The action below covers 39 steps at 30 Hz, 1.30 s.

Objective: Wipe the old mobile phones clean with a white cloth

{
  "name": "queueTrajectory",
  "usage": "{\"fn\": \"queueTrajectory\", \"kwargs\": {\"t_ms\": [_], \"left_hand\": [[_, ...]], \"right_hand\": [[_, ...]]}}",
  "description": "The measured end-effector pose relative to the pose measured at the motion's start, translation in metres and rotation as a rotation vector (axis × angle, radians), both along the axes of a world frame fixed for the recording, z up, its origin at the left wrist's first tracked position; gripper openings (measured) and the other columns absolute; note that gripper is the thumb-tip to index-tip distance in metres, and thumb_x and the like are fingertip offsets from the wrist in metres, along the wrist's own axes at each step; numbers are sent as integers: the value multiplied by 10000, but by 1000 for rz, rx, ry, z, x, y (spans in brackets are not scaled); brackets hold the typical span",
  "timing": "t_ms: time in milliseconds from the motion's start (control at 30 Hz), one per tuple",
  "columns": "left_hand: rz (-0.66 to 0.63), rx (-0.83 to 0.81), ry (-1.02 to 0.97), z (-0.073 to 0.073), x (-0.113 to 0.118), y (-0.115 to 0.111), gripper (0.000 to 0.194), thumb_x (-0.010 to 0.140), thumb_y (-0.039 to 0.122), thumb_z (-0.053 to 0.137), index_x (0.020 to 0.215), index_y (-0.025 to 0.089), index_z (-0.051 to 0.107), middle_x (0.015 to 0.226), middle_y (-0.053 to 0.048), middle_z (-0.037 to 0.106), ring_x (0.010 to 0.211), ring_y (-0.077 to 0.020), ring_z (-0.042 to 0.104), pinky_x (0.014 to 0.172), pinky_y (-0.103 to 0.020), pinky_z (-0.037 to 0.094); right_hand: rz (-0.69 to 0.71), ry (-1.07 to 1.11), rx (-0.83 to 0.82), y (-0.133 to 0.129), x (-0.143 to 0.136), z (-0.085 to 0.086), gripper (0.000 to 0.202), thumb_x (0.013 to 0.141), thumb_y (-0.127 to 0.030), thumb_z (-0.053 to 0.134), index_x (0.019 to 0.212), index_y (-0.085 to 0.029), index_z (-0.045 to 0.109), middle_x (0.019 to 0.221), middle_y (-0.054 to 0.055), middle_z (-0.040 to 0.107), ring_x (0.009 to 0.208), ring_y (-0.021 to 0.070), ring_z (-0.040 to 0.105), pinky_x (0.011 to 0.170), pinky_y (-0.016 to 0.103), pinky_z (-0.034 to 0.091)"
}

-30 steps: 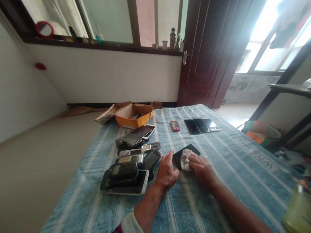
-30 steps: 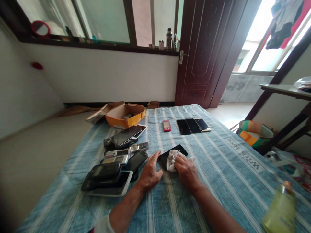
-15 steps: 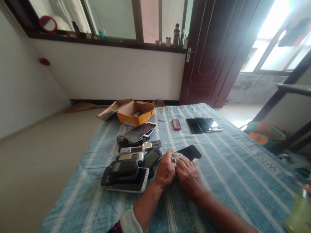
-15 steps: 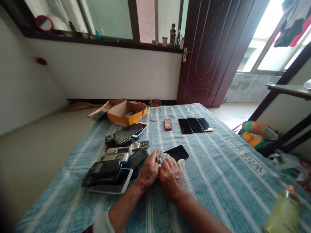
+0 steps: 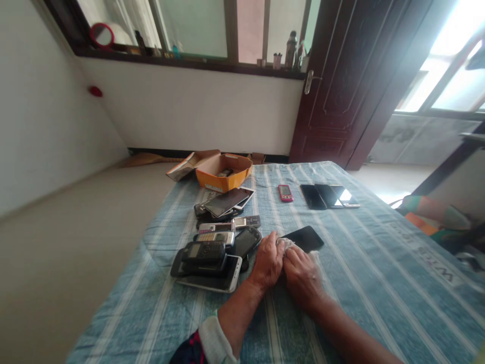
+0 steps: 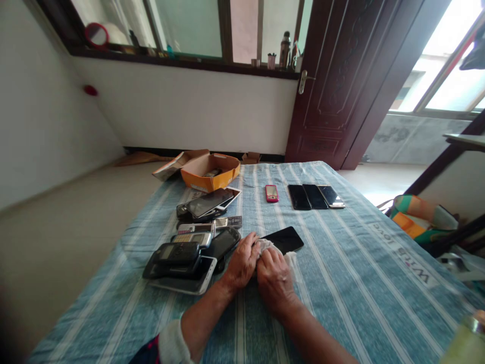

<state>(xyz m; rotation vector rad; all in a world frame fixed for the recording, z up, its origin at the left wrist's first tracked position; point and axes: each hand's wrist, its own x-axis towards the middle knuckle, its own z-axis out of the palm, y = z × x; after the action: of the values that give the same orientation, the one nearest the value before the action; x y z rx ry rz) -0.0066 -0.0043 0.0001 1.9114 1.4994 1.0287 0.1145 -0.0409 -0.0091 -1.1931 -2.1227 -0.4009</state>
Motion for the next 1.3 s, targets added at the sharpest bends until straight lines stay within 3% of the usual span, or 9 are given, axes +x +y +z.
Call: {"fn": "queueTrajectory", "kwargs": {"t_ms": [200, 467, 733, 1033, 1300], "left_hand": [[16, -109, -72, 6, -2, -1, 483, 917, 431, 384, 1240, 100, 524, 1204, -183, 625, 1164, -261, 573, 1042, -406, 421], [-17, -87, -72, 10, -1, -6, 472, 921, 452, 396, 1220, 116, 537, 1159, -160, 640, 1135, -258, 578, 1016, -402, 431], [-1, -93, -85, 6, -3, -7, 445, 929, 461, 401, 1199, 136, 540, 1165, -150, 635, 1127, -255, 580, 1000, -400, 449], [-21, -88, -72, 10, -1, -9, 436, 937, 467, 395, 1148, 124, 561, 1101, -148, 655, 1090, -251, 592, 976, -375, 452], [19, -96, -189, 12, -3, -11, 334, 951, 448, 396, 1065, 189, 574, 1108, -98, 665, 1078, -223, 606, 986, -361, 454]], "right_hand": [[-87, -27, 88, 16, -14, 3, 243, 879, -60, 438, 787, -147, 646, 754, 75, 590, 684, 194, 491, 629, 318, 353], [69, 36, -36, 0, 5, -4, 257, 916, -103, 402, 796, -162, 622, 810, 66, 585, 796, 193, 515, 708, 304, 389], [-29, -19, -26, 19, -10, 0, 248, 879, -64, 422, 841, -156, 649, 814, 91, 623, 765, 213, 525, 683, 325, 382], [91, 43, -58, 3, 8, -4, 254, 890, -56, 407, 805, -154, 626, 816, 72, 607, 795, 206, 529, 715, 309, 386], [-68, -53, -47, 33, -13, -3, 205, 876, -78, 452, 817, -173, 624, 778, 76, 621, 750, 211, 532, 684, 319, 373]]}}
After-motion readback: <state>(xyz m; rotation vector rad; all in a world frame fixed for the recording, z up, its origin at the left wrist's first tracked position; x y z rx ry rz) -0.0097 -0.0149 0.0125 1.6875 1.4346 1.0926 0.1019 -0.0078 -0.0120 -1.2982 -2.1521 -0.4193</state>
